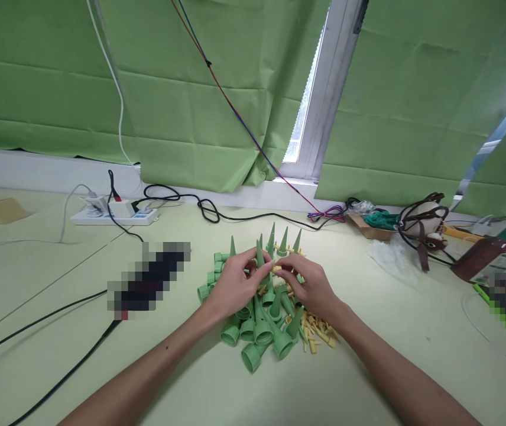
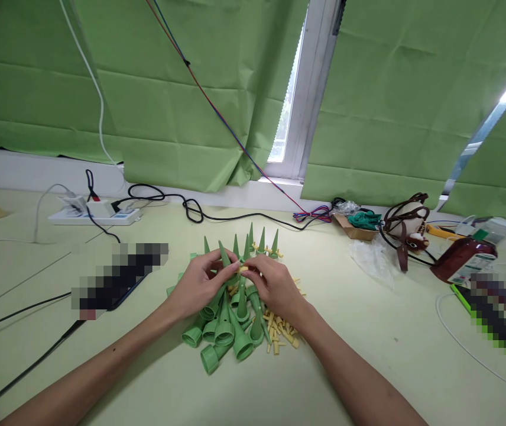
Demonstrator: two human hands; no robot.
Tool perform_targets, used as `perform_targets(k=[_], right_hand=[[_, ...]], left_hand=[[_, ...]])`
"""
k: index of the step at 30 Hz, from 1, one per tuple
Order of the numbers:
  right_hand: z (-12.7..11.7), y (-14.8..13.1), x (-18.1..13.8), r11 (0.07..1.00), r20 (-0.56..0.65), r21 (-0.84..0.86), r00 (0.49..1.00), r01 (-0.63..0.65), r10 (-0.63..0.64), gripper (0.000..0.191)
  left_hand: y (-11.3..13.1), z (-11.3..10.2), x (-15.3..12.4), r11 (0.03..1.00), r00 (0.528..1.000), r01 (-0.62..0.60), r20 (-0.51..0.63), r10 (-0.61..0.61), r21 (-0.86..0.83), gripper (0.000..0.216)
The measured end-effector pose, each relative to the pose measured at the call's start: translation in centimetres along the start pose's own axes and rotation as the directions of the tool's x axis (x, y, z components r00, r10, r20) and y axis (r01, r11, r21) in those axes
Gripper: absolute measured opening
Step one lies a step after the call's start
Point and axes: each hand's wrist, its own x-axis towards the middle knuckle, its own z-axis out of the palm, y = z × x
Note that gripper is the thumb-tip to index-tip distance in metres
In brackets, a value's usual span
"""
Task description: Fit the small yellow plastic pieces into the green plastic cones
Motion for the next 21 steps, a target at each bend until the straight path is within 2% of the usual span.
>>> perform_targets(k=[10,21], right_hand=[[0.04,0.24,-0.08,1.000,0.048,-0.013,0.999,-0.024,0.025,0.014],[0.13,0.49,-0.21,0.997,0.091,-0.065,0.994,-0.047,0.053,0.028]], left_hand=[[0.03,-0.01,-0.11,0.999,1.000,-0.020,0.012,0.019,0.037,0.031],[-0.10,0.07,-0.05,1.000,0.999,-0.015,0.046,0.014,0.024,0.028]])
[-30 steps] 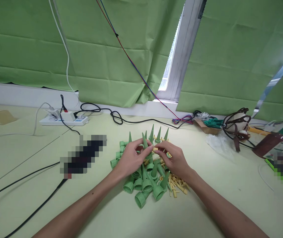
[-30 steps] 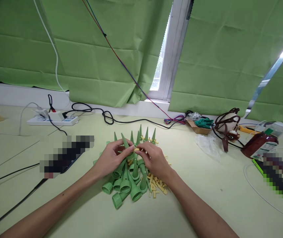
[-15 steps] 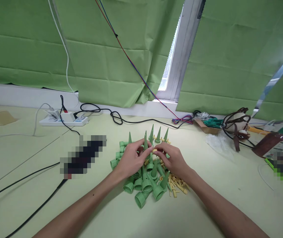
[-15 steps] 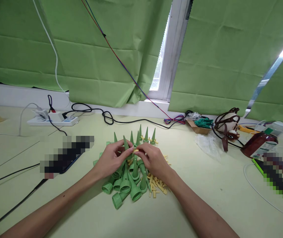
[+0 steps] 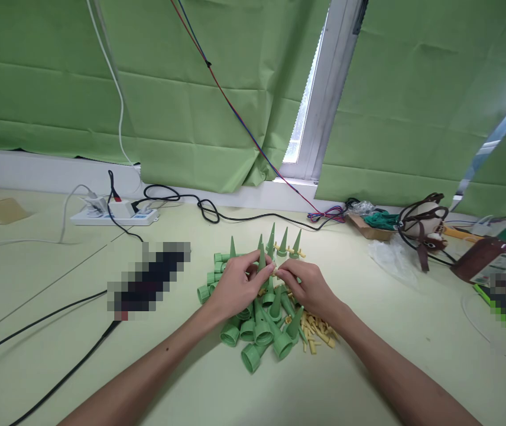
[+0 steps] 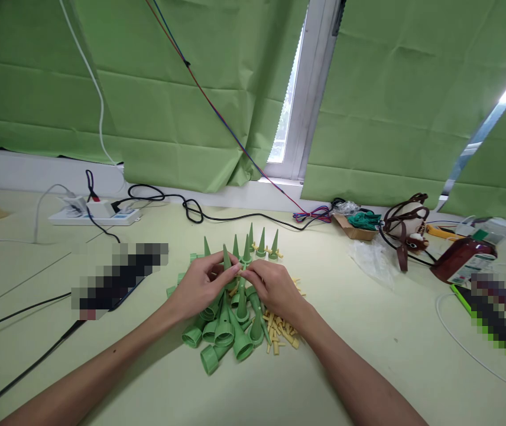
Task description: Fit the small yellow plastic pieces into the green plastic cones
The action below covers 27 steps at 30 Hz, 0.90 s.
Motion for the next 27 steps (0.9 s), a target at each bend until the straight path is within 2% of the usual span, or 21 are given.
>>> perform_targets(k=[3,8,14,20,23,27], right_hand=[[-0.07,-0.12,0.11,1.000,0.005,-0.014,1.000,-0.019,0.019,0.030],[-0.21,-0.56,0.14,0.998,-0.012,0.057,0.999,-0.039,0.040,0.013],[-0.13,-0.41,-0.06,0.993,0.007,0.113,1.000,0.017,-0.018,0.014],[-0.09,-0.26,0.05,0.995,0.005,0.096,1.000,0.006,-0.007,0.011],[-0.02,-0.12,0.01,0.997,0.015,0.081,1.000,-0.003,0.002,0.015],[-0.02,0.02,-0.05,0.999,0.054,0.014,0.998,-0.035,0.035,0.030]], left_hand=[[0.03,-0.03,-0.02,1.000,1.000,0.007,0.006,-0.007,-0.009,0.027],[-0.25,-0.14,0.12,1.000,1.000,0.001,-0.012,-0.001,0.013,0.026],[-0.65,-0.12,0.33,1.000,1.000,-0.005,-0.029,0.006,0.018,0.028],[-0.63,-0.02,0.18,1.000,1.000,-0.010,-0.019,0.010,0.018,0.027],[-0.63,0.07,0.15,1.000,1.000,-0.013,-0.021,0.013,0.015,0.027],[-0.76,0.19,0.13,1.000,1.000,-0.020,-0.012,0.020,0.017,0.028]])
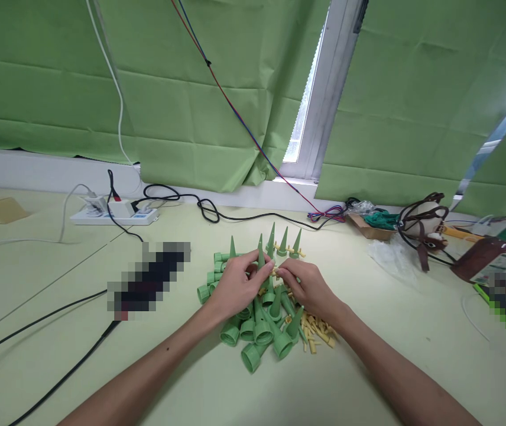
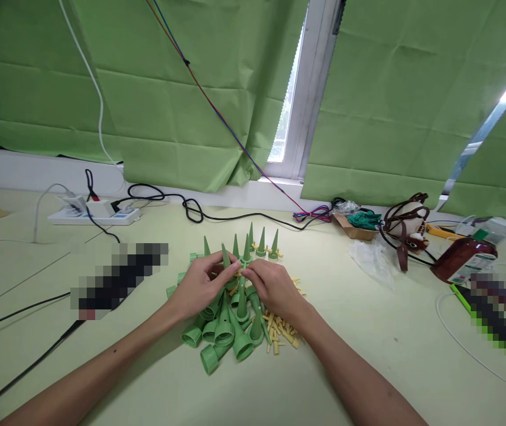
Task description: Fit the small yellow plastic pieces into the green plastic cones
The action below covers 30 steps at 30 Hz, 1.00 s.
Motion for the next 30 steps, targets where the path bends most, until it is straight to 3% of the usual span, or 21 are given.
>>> perform_targets(k=[3,6,14,26,30], right_hand=[[-0.15,-0.18,0.04,0.999,0.008,-0.003,0.999,-0.034,0.034,0.033],[-0.32,-0.50,0.06,0.998,-0.021,0.046,0.999,-0.040,0.041,0.018],[0.09,-0.12,-0.08,0.997,-0.011,0.073,0.999,0.038,-0.037,0.011],[0.15,0.14,-0.01,0.999,0.054,-0.009,0.998,-0.031,0.032,0.039],[-0.03,-0.18,0.00,0.999,0.015,0.012,0.999,-0.049,0.049,0.024]], left_hand=[[-0.08,-0.03,0.03,1.000,1.000,0.000,0.000,0.000,0.011,0.029],[-0.07,-0.12,0.12,1.000,1.000,0.001,-0.013,-0.001,0.015,0.029],[-0.16,-0.08,0.15,1.000,1.000,0.007,-0.027,-0.006,0.020,0.028],[-0.21,0.17,0.04,1.000,1.000,-0.009,-0.014,0.009,0.006,0.030],[-0.19,0.07,0.17,1.000,0.999,-0.005,-0.041,0.006,0.014,0.030]])
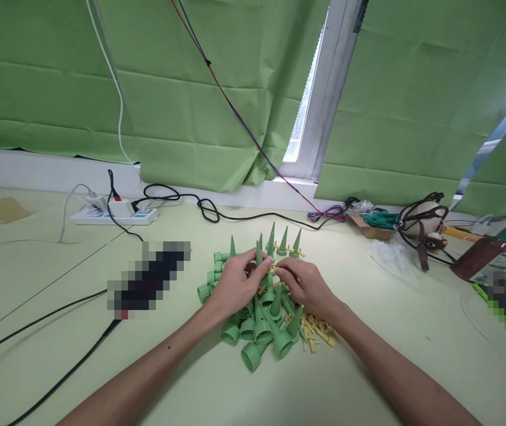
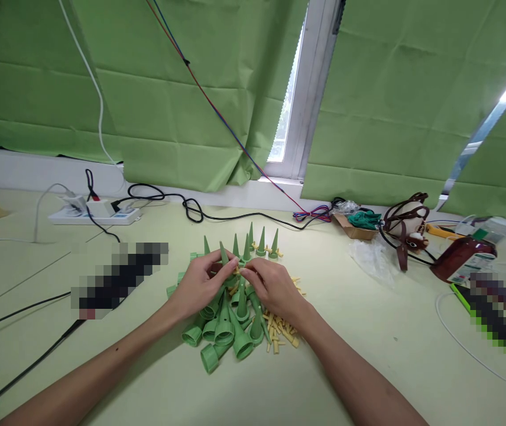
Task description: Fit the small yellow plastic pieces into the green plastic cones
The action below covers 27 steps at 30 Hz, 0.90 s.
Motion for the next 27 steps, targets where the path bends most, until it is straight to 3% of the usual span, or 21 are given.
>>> perform_targets(k=[2,8,21,27], right_hand=[[-0.05,-0.14,0.00,0.999,-0.015,0.039,1.000,0.017,-0.017,0.012],[0.01,-0.01,0.03,0.996,-0.030,0.061,0.998,0.059,-0.057,0.009],[-0.14,0.21,-0.05,1.000,-0.038,0.009,0.999,0.009,-0.008,0.032],[-0.01,0.45,-0.12,1.000,-0.027,-0.010,1.000,-0.010,0.009,0.037]], left_hand=[[0.04,-0.07,0.04,1.000,1.000,0.005,-0.018,-0.005,-0.006,0.031],[0.04,-0.03,-0.03,1.000,1.000,0.012,-0.017,-0.013,-0.014,0.032],[0.45,-0.21,-0.47,0.998,0.993,-0.063,0.095,0.063,-0.011,0.022],[0.16,-0.10,-0.44,0.975,0.978,-0.197,0.096,0.188,0.103,0.016]])
